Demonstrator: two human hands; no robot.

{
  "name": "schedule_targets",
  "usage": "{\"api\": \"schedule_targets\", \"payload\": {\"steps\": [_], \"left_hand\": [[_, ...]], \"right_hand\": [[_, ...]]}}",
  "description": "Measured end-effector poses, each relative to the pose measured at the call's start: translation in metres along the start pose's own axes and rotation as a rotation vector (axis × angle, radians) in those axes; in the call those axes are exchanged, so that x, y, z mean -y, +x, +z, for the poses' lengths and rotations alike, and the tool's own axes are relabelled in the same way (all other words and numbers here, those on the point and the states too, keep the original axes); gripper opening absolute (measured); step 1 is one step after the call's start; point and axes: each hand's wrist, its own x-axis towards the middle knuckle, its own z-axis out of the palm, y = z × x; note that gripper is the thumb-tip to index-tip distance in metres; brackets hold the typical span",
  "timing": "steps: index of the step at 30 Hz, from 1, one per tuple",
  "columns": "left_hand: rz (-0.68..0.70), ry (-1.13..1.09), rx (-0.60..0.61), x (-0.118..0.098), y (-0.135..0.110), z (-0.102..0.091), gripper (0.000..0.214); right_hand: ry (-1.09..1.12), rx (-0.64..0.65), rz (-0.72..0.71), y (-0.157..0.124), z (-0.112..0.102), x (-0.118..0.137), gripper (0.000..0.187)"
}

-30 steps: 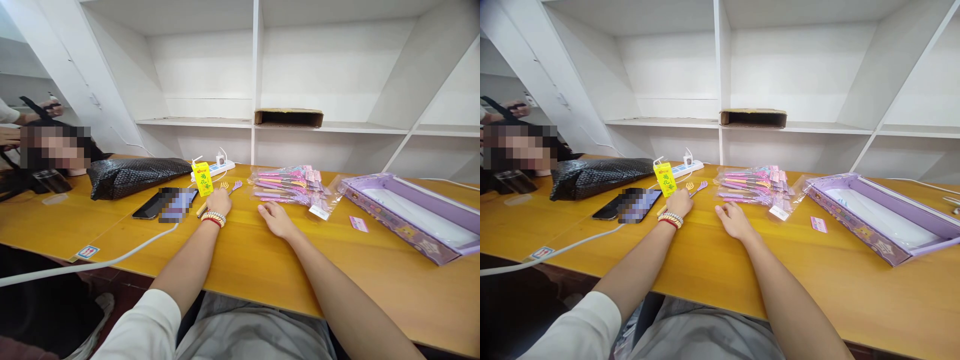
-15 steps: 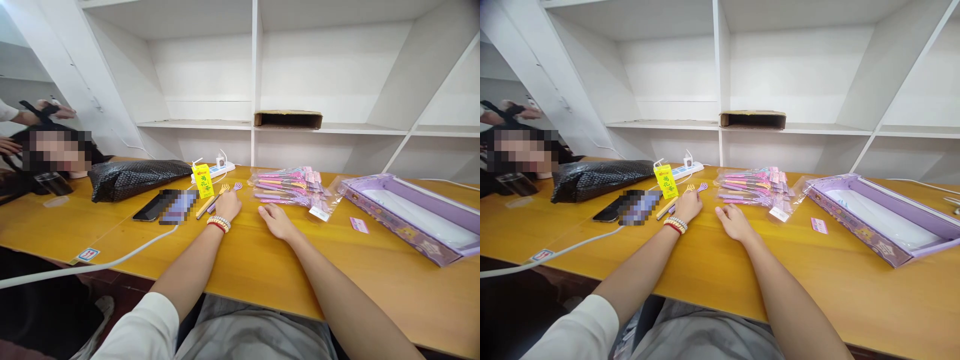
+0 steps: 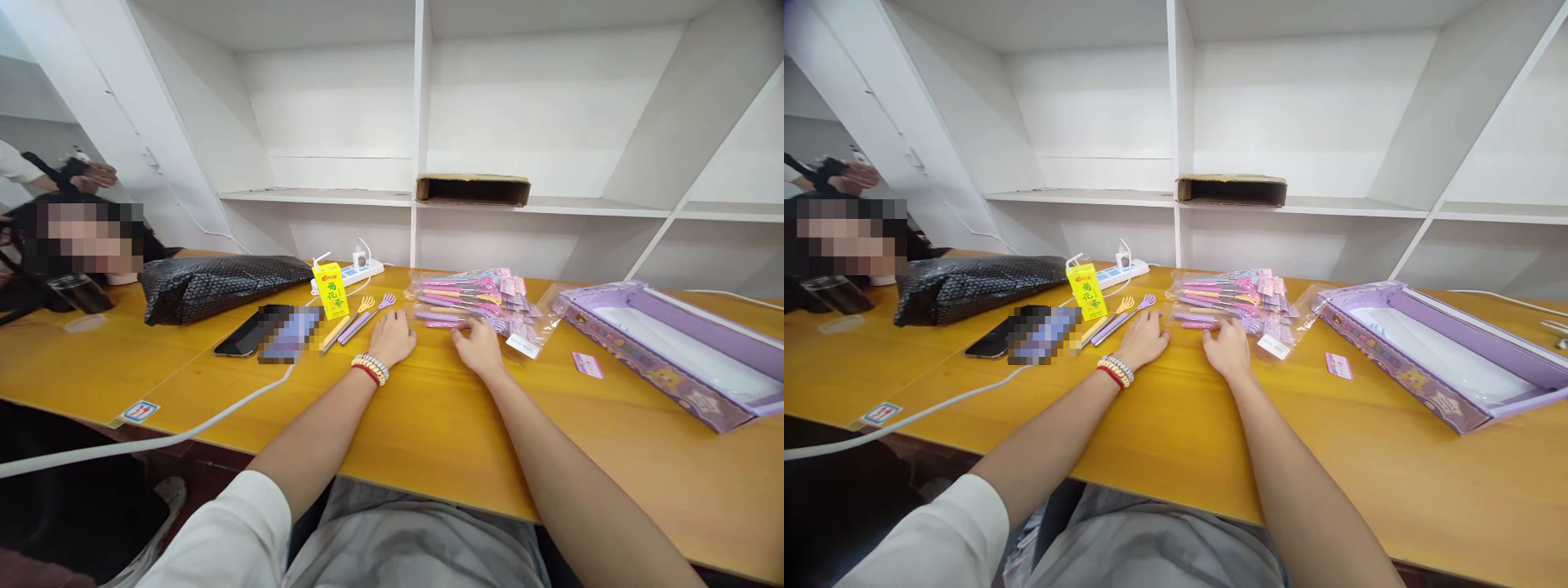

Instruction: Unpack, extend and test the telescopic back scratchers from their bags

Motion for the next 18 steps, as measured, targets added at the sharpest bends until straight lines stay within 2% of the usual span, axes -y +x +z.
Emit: {"api": "schedule_targets", "payload": {"steps": [8, 11, 15, 18], "left_hand": [[0.016, -0.064, 0.014, 0.002, 0.005, 0.005, 0.053], [0.103, -0.125, 0.044, 0.001, 0.004, 0.006, 0.061], [0.273, -0.179, 0.151, -0.002, 0.002, 0.008, 0.06], [0.314, -0.154, 0.243, -0.003, 0.003, 0.012, 0.061]], "right_hand": [[-0.072, -0.079, 0.138, 0.001, -0.007, 0.008, 0.022], [-0.157, -0.121, 0.195, 0.002, -0.01, 0.006, 0.032], [-0.248, -0.055, 0.209, 0.0, -0.01, 0.005, 0.044], [-0.316, 0.0, 0.189, -0.003, -0.009, 0.007, 0.048]]}}
